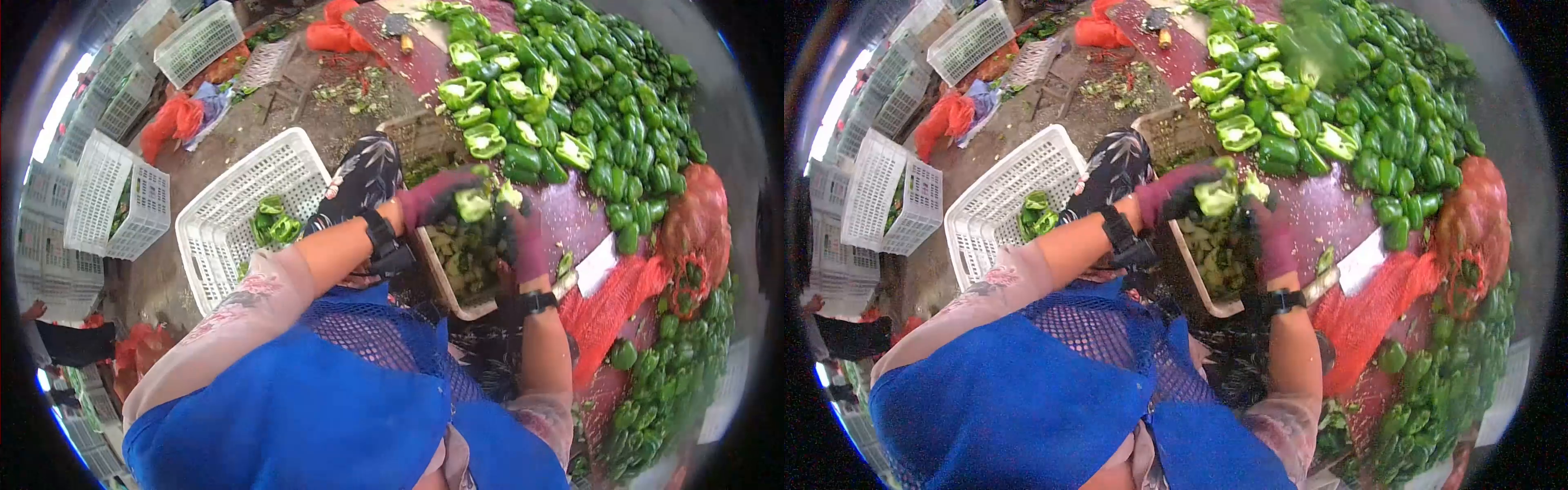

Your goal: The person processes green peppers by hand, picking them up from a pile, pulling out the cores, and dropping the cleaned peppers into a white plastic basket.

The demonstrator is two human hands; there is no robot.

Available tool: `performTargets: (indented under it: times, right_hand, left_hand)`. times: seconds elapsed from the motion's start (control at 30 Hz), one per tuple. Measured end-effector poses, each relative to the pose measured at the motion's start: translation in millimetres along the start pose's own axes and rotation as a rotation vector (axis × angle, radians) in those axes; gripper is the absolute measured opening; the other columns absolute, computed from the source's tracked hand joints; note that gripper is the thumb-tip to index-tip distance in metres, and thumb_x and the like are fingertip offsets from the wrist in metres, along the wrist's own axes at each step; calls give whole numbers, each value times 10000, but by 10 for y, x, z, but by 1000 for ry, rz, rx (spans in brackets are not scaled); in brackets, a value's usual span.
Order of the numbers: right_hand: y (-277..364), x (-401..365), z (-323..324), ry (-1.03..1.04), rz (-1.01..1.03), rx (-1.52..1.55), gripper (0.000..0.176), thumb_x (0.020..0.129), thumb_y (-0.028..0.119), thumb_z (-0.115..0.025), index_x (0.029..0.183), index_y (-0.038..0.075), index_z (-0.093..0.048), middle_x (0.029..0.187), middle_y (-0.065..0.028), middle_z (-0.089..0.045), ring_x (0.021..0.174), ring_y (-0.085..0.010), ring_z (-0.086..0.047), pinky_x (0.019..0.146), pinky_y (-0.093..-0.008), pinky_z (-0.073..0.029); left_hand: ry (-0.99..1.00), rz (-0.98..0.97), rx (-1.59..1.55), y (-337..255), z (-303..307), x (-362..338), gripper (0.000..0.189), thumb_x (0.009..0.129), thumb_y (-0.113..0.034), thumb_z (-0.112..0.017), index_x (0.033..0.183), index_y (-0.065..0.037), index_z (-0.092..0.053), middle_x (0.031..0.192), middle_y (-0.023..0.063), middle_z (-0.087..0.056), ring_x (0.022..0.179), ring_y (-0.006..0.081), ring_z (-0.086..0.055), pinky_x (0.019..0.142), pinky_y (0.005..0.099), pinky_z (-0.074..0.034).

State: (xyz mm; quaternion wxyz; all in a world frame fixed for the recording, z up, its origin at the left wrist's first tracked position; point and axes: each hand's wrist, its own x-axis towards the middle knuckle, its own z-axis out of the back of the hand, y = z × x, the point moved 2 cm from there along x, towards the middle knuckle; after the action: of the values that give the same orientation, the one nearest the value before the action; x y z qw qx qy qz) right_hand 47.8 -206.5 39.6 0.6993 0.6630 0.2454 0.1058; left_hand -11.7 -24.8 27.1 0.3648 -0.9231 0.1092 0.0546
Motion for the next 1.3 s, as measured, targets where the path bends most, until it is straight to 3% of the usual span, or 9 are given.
performTargets:
  times: [0.07, 0.2, 0.33, 0.47, 0.73, 0.87, 1.2, 1.27, 1.3]
  right_hand:
    - [116, -49, 13, 120, -107, 260, 313, 864, 192, -627, 1123, 18, -601, 931, -64, -646, 814, -181, -621, 658, -311, -517]
    - [-20, 28, 126, 100, 224, -1111, 435, 851, 251, -632, 1209, 16, -556, 1051, -107, -644, 905, -229, -635, 774, -352, -520]
    - [22, -7, -62, 153, 1, -96, 557, 828, 317, -681, 1301, 89, -494, 1062, -190, -637, 958, -271, -631, 839, -368, -502]
    - [-352, 221, -26, 159, 78, -780, 453, 842, 264, -649, 1250, 92, -557, 1015, -176, -664, 909, -272, -646, 794, -385, -502]
    - [-339, 701, 306, -295, 400, -860, 483, 826, 227, -636, 1248, 16, -533, 1213, -215, -585, 1114, -337, -569, 939, -400, -454]
    - [-86, 750, 98, -292, 456, -1137, 617, 790, 281, -700, 1292, 4, -472, 1268, -236, -508, 1139, -373, -532, 950, -402, -453]
    - [22, 1584, -770, -248, 41, -1533, 674, 731, 518, -708, 1273, 146, -558, 1318, -152, -514, 1150, -321, -542, 900, -410, -487]
    - [-105, 1737, -705, -172, -76, -1126, 681, 732, 439, -741, 1334, 208, -523, 1314, -101, -539, 1184, -325, -496, 916, -410, -483]
    - [96, 1625, -856, -154, -78, -1335, 664, 736, 443, -739, 1315, 191, -535, 1320, -151, -515, 1137, -348, -529, 914, -422, -487]
  left_hand:
    - [-5, 99, -126, 17, 308, 97, 357, 935, -259, -567, 1236, -68, -548, 1107, 70, -655, 967, 156, -653, 840, 300, -541]
    - [49, 28, -56, -140, 328, 58, 427, 932, -273, -587, 1298, -71, -496, 1184, 90, -615, 1027, 195, -630, 890, 305, -517]
    - [112, -458, 1225, -145, 13, 25, 544, 903, -260, -611, 1393, -118, -422, 1302, 95, -541, 1143, 238, -567, 954, 370, -478]
    - [136, -580, 2092, -282, -304, -276, 694, 733, -241, -707, 1378, -241, -449, 1207, 169, -557, 1086, 359, -574, 905, 414, -498]
    - [-835, -534, 1892, -1582, 924, -1475, 424, 763, -102, -641, 1178, -187, -615, 1018, 123, -625, 930, 327, -634, 791, 384, -517]
    - [-1057, 314, 2253, -1538, 1957, -2354, 486, 756, -97, -605, 1219, -244, -602, 1295, 113, -528, 1159, 316, -539, 952, 420, -457]
    - [-1026, -274, 1497, -1040, 2105, -1933, 524, 871, -270, -592, 1368, -172, -458, 1411, 132, -458, 1309, 308, -421, 1058, 384, -365]
    - [-982, -208, 1354, -1123, 1785, -1837, 553, 861, -254, -592, 1385, -161, -440, 1396, 144, -473, 1273, 318, -462, 1032, 383, -395]
    - [-923, -512, 1476, -1034, 1819, -1810, 546, 845, -248, -595, 1367, -173, -458, 1389, 171, -468, 1234, 347, -493, 1005, 381, -421]
